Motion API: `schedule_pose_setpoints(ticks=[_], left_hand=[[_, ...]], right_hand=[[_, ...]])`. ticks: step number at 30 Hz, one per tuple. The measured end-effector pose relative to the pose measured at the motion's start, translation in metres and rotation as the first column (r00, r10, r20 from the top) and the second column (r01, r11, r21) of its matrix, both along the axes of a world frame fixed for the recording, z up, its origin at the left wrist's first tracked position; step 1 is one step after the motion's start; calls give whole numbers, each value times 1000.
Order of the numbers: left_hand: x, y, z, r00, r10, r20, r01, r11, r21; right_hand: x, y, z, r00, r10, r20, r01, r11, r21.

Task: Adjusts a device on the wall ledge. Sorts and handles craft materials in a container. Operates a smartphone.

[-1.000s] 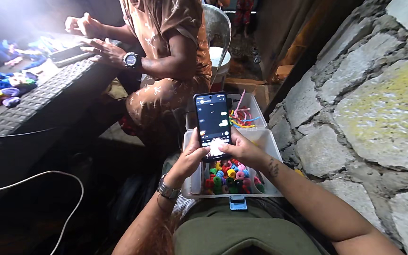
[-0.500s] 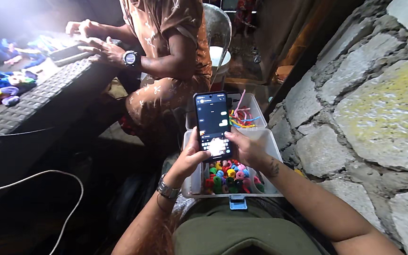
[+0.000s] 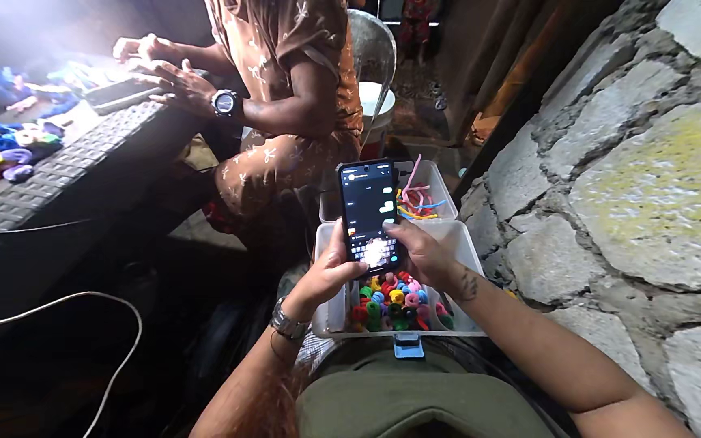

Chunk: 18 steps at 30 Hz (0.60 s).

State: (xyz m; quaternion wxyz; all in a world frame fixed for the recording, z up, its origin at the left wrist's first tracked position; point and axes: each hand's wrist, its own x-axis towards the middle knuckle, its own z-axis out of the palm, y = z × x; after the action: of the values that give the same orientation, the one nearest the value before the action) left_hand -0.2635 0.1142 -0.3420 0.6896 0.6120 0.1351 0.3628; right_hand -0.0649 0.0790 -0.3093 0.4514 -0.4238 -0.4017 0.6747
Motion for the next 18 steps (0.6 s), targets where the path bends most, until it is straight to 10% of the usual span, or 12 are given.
schedule_pose_setpoints(ticks=[13,18], left_hand=[[9,3,4,987,126,-102,-131,991,-39],[12,7,2,984,119,-132,-124,992,-31]], right_hand=[[15,1,-3,950,75,-304,-106,991,-87],[6,0,-2,993,-38,-109,24,992,-126]])
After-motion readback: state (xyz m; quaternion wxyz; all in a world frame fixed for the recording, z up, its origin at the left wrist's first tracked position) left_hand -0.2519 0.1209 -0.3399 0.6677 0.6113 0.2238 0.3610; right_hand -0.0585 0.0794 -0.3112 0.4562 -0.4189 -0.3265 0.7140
